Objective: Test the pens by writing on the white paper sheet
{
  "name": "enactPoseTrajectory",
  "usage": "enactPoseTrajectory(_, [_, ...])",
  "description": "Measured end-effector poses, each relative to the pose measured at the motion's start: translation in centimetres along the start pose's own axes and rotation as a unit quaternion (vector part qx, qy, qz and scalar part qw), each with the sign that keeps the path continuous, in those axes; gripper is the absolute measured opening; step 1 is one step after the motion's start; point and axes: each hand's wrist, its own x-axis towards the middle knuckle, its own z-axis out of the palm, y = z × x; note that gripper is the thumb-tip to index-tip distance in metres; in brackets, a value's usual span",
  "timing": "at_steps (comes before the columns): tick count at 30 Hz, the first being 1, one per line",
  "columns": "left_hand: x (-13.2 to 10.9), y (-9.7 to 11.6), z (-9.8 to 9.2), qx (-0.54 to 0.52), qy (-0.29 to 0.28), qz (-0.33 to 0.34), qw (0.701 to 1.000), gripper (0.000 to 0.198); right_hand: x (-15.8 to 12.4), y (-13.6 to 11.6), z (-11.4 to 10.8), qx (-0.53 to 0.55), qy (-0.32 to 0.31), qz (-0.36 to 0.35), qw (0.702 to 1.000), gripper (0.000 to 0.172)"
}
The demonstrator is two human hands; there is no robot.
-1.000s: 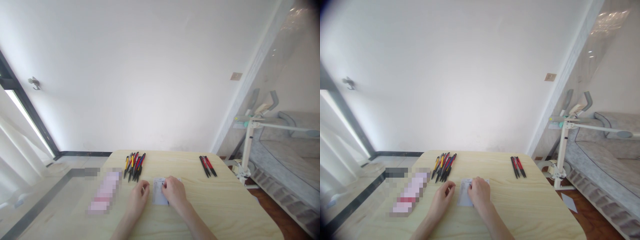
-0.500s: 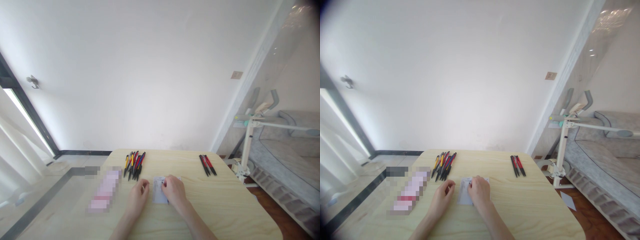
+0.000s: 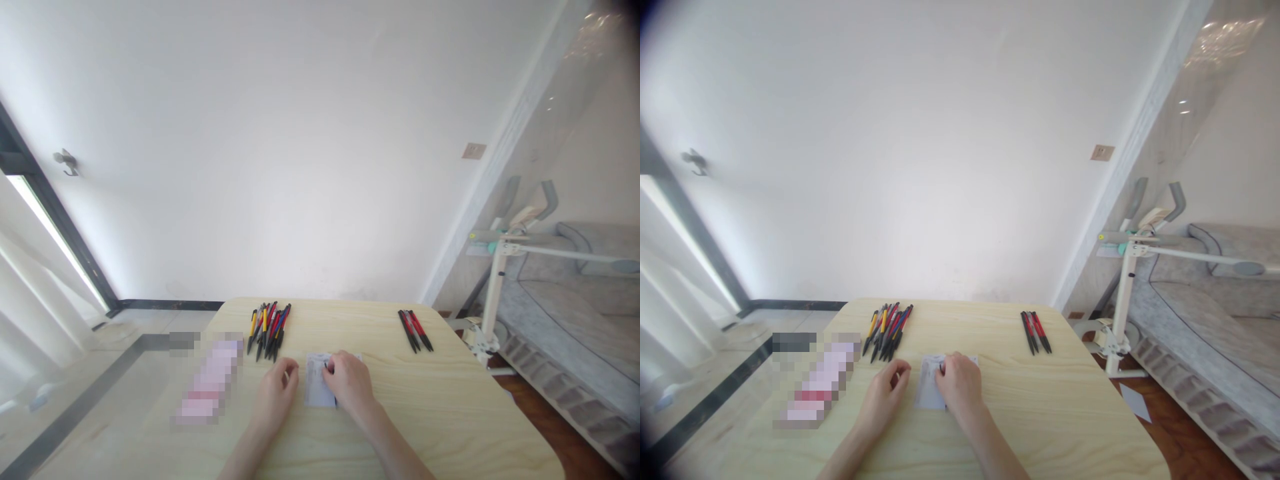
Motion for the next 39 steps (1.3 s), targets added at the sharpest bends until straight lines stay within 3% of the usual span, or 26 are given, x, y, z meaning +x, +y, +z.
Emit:
enactPoseTrajectory(16, [-0.1, 0.1, -0.1, -0.015, 0.002, -0.002, 1.0, 0.016, 0.1, -0.1, -0.3, 0.034, -0.015, 0.023, 0.999, 0.013])
enactPoseTrajectory(24, [0.0, 0.0, -0.1, -0.002, -0.005, 0.002, 1.0, 0.015, 0.0, -0.1, -0.8, 0.047, 0.02, 0.018, 0.999, 0.013])
enactPoseTrajectory(31, [0.0, 0.1, -0.1, -0.008, -0.01, -0.006, 1.0, 0.015, -0.4, 0.6, -2.0, 0.152, 0.032, 0.008, 0.988, 0.013])
enactPoseTrajectory(39, [0.0, 0.0, -0.1, -0.005, -0.004, -0.005, 1.0, 0.015, 0.2, 1.7, -2.1, 0.324, 0.034, -0.002, 0.945, 0.014])
